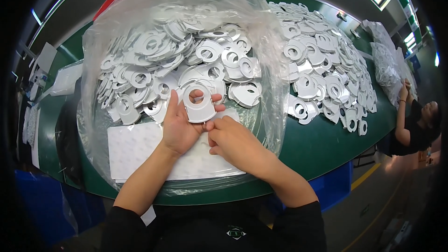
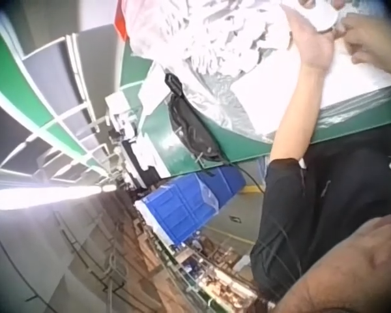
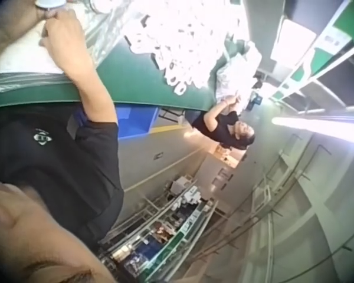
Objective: Applying circular adhesive seals to white plastic lighting fixture components at a factory workbench.
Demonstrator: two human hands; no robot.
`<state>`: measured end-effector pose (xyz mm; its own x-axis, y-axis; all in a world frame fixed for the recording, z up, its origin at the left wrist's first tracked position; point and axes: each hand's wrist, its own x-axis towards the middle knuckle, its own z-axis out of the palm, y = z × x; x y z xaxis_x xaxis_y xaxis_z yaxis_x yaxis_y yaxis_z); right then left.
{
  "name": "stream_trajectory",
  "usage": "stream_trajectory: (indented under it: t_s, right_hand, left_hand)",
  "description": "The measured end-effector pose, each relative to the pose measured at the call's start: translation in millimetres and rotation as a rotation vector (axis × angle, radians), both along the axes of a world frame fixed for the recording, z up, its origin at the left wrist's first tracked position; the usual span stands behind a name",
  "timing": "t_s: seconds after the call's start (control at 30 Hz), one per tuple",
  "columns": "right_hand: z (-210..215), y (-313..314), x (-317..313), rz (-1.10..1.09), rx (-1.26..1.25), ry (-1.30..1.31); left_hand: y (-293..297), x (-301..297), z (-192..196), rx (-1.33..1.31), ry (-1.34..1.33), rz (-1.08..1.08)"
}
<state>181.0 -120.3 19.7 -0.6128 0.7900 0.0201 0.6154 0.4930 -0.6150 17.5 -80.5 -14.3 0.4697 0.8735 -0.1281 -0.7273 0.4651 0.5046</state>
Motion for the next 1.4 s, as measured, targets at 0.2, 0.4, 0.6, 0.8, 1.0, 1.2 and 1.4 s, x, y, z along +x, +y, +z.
stream_trajectory:
  t_s: [0.2,0.4,0.6,0.8,1.0,1.2,1.4]
  right_hand:
    - [31,6,20,0.217,-0.111,0.172]
    - [35,16,42,-0.034,-0.292,1.016]
    - [2,30,30,-0.413,-0.376,1.08]
    - [-1,29,18,-0.415,-0.431,1.099]
    - [-4,29,17,-0.443,-0.394,1.092]
    - [-4,28,19,-0.452,-0.353,1.029]
    - [-15,26,1,-0.386,-0.413,1.043]
  left_hand:
    - [-1,-2,-9,0.056,0.127,-0.029]
    - [-7,0,-6,0.164,0.224,-0.152]
    - [-8,2,-7,0.152,0.259,-0.144]
    - [-9,0,-14,0.179,0.279,-0.138]
    - [-10,2,-6,0.193,0.401,-0.059]
    - [-14,7,0,0.338,0.648,-0.062]
    - [-9,5,-10,0.166,0.331,-0.102]
